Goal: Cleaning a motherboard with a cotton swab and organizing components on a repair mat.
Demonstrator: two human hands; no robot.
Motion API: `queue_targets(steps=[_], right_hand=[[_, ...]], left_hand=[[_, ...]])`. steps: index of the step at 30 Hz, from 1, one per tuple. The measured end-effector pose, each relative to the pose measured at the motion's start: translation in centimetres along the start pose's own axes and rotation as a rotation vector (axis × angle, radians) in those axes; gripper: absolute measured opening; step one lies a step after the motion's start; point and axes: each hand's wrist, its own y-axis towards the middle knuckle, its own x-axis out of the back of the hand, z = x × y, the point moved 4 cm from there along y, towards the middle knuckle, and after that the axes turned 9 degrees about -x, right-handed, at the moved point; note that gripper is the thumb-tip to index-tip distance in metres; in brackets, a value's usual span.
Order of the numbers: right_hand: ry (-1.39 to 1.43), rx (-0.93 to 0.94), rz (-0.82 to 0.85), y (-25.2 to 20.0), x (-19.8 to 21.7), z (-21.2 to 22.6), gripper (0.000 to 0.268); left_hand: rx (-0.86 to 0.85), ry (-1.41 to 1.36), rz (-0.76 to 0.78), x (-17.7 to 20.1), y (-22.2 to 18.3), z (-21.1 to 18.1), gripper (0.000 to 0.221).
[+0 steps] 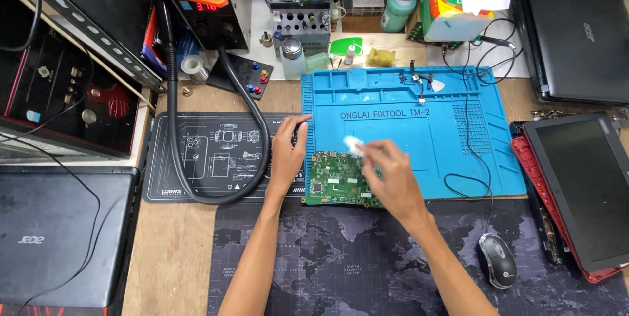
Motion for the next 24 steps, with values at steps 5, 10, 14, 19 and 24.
queue_targets(steps=[5,10,14,19,24], right_hand=[[0.106,0.077,-0.029,0.5,-1.9,1.0,0.028],[-0.336,0.259,0.085,0.1,-5.4,1.2,0.033],[-0.445,0.228,0.113,-1.2,-5.7,0.3,0.041],[-0.469,0.168,0.148,-1.8,-4.8,0.6,0.038],[-0.406,0.09,0.314,-0.8,-2.8,2.3,0.021]], left_hand=[[0.003,0.005,0.01,0.1,0.1,-0.7,0.027],[0.006,0.01,0.018,0.2,0.2,-0.8,0.027],[0.007,-0.002,0.013,0.2,0.2,-0.8,0.028],[0.006,-0.008,0.01,0.0,0.0,-0.4,0.028],[-0.008,-0.025,0.018,0.1,0.1,-0.6,0.028]])
